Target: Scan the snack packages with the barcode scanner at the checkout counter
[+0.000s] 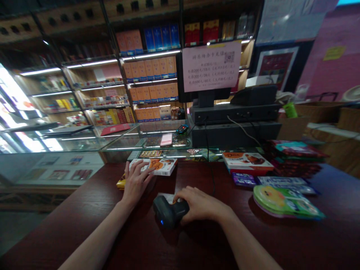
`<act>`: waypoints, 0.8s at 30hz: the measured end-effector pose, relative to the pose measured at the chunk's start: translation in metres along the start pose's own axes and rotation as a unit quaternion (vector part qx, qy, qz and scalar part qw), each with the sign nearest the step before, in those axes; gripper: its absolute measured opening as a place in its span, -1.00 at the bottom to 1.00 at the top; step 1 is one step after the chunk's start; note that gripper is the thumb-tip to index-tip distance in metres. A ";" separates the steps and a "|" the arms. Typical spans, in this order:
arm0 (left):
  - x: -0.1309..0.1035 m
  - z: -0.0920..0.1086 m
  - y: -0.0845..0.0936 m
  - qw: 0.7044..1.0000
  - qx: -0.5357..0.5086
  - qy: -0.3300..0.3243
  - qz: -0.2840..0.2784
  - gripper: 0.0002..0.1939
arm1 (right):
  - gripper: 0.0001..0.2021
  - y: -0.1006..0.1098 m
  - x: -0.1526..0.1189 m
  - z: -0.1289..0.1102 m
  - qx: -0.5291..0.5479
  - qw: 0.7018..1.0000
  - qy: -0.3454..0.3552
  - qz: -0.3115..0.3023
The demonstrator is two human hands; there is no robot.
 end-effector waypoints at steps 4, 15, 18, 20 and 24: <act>-0.001 0.000 -0.001 1.000 0.002 -0.005 -0.002 -0.78 | -0.46 0.000 0.001 0.002 0.000 1.000 0.001 -0.001; -0.003 -0.008 -0.017 0.998 -0.054 -0.011 -0.013 -0.80 | -0.56 0.021 -0.003 0.017 0.091 0.989 -0.001 0.118; -0.002 -0.008 -0.017 0.997 -0.080 -0.019 -0.012 -0.79 | -0.61 0.025 -0.001 0.033 0.094 0.977 -0.030 0.187; -0.002 -0.006 -0.016 0.995 -0.098 -0.027 -0.011 -0.79 | -0.62 0.027 0.000 0.044 0.104 0.969 -0.043 0.220; -0.001 -0.003 -0.011 0.993 -0.112 -0.031 -0.003 -0.80 | -0.64 0.028 0.003 0.063 0.135 0.954 -0.064 0.261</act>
Point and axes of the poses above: each hand's wrist, its own x-axis towards the middle knuckle, its own y-axis out of the back of the hand, z = x × y, the point moved 5 cm from there along x, towards the middle knuckle, and after that the axes turned 13 degrees about -z, right-handed, at the moved point
